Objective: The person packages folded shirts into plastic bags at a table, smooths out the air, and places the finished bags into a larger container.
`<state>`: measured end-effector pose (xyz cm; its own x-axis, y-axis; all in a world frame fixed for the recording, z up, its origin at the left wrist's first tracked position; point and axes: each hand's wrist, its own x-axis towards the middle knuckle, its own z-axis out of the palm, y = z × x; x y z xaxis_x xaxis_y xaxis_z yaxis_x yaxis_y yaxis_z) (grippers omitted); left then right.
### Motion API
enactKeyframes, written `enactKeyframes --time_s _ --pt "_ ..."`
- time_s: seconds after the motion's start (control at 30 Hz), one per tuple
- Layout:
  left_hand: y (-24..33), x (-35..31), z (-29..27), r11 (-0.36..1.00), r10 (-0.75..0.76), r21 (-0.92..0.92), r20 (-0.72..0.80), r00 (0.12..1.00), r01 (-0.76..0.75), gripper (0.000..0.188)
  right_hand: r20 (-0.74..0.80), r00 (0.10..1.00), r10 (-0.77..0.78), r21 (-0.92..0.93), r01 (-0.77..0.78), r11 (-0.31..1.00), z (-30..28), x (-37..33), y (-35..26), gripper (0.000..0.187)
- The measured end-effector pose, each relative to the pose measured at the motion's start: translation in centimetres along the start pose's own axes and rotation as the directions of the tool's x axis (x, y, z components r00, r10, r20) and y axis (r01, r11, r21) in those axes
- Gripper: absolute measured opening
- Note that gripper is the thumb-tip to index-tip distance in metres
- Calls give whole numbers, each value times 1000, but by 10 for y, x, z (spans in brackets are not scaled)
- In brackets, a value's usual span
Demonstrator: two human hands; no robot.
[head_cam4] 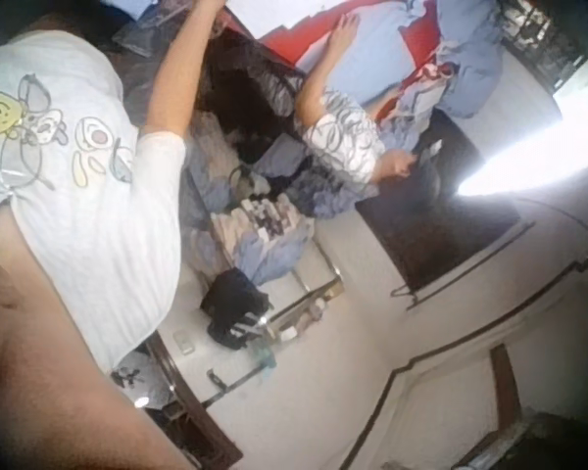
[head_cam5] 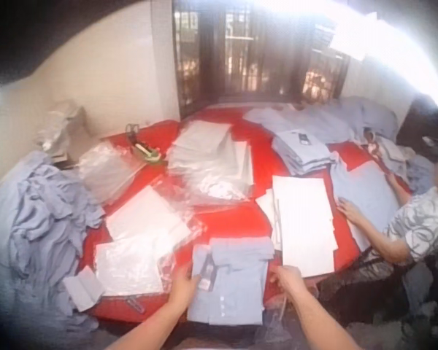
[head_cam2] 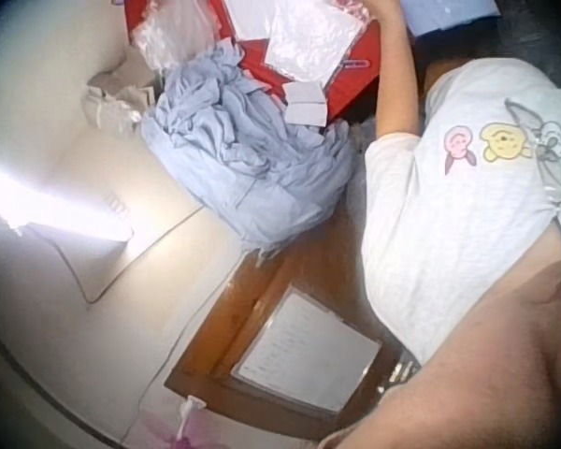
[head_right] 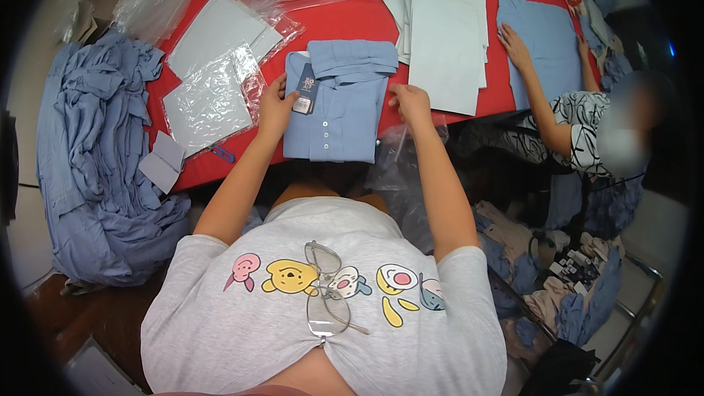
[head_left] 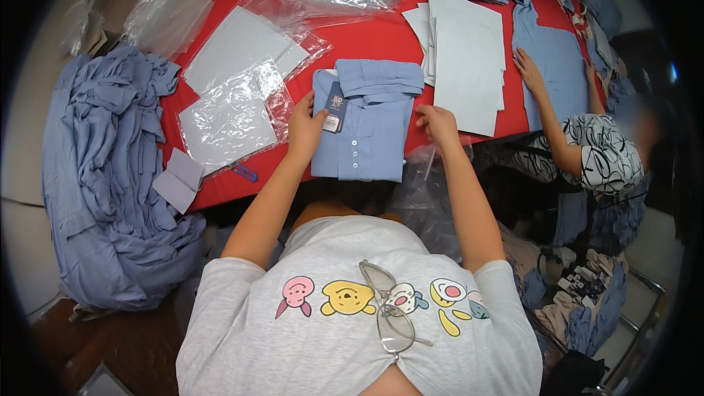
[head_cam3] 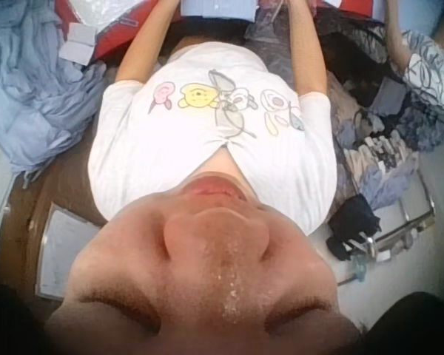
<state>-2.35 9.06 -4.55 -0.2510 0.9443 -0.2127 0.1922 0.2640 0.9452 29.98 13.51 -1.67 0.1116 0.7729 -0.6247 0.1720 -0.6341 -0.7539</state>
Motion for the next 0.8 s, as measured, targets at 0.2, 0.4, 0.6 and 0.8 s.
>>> enactKeyframes --time_s 0.2,0.4,0.6,0.8 --pt "1 24 -8 995 -74 83 156 985 61 55 97 988 -118 357 76 931 27 40 -99 35" --pt "15 35 -9 957 144 233 148 978 -176 70 -9 965 -261 -54 260 964 -5 58 -31 44" --pt "65 88 11 507 569 425 489 661 -750 67 87 863 -497 -573 452 684 27 20 -31 64" --pt "90 175 55 822 138 378 595 792 -427 50 158 868 -470 -728 424 538 37 23 -73 80"
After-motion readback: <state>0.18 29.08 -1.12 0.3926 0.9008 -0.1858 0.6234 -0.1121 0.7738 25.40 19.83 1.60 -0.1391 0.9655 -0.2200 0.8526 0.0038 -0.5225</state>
